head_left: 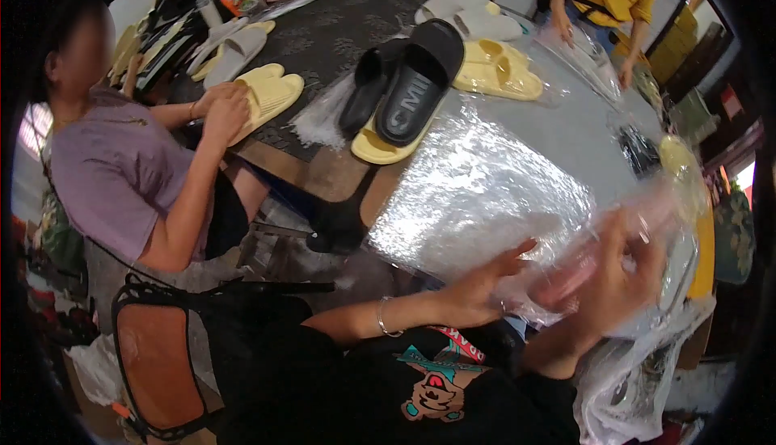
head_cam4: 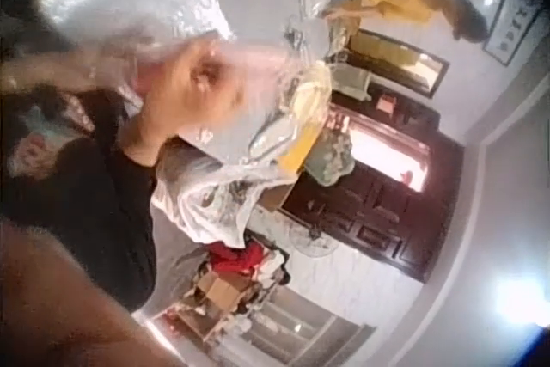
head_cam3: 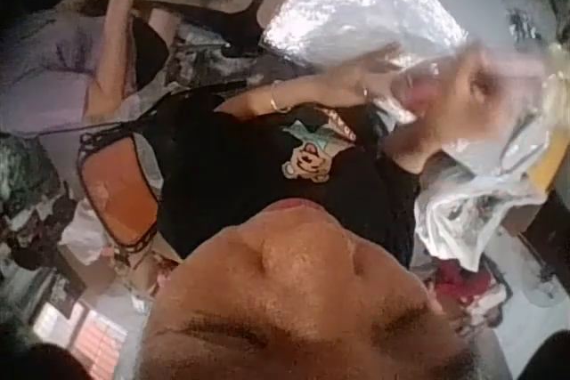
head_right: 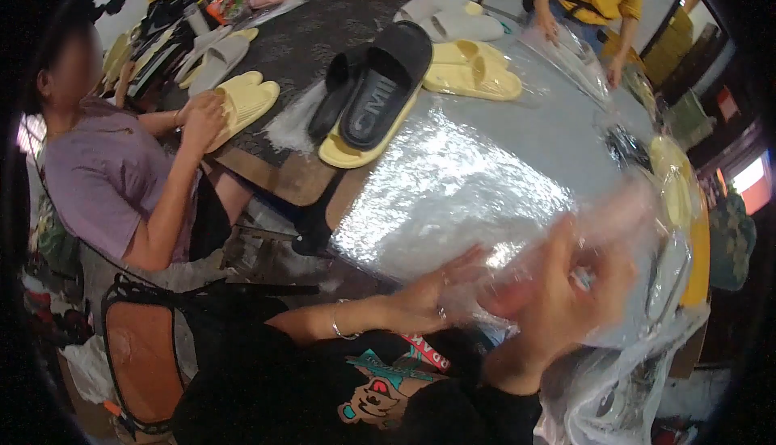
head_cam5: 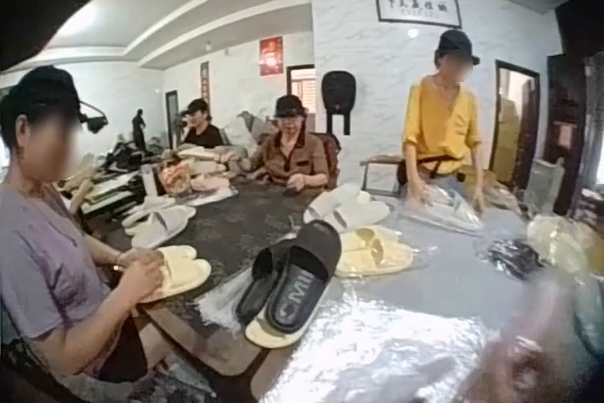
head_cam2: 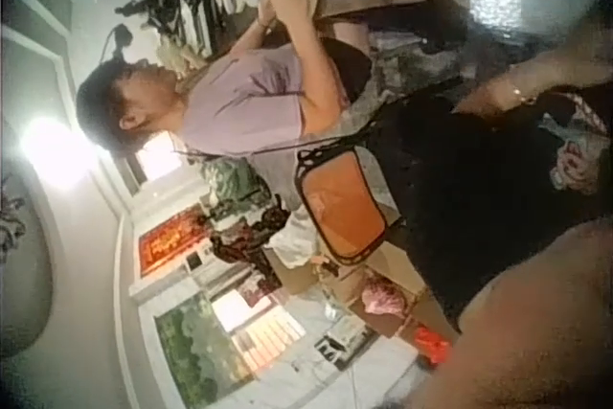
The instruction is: Sort and pack various slippers into plastic bags at a workshop table.
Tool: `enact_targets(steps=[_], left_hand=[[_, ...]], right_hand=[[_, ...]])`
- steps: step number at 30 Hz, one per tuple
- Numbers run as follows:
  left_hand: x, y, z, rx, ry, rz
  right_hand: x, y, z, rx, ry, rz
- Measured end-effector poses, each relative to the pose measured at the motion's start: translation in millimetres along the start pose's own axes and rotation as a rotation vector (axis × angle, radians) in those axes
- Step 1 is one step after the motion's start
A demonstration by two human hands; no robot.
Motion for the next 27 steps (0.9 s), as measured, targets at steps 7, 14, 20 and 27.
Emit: enact_targets(steps=[7,14,20,27], left_hand=[[-64,-19,-55,-0.747,-0.731,0.483],[-121,-25,-62,-0.844,-0.562,0.577],[-136,-26,-62,-0.823,-0.431,0.779],[-136,-38,-76,-0.740,-0.337,0.881]], right_hand=[[0,-11,46,0.109,0.143,-0.313],[17,-24,181,0.163,-0.114,-0.491],[82,-39,214,0.259,0.032,-0.660],[108,-40,210,1.110,1.108,-0.783]])
Point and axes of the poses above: each hand's wrist, its own y-axis towards the middle knuckle, its own x-axis out of the palm, z = x × y, the point moved 1 cm from there along y, towards the middle knuckle, and after that the axes turned 3 degrees about -y, right-handed, at the moved point
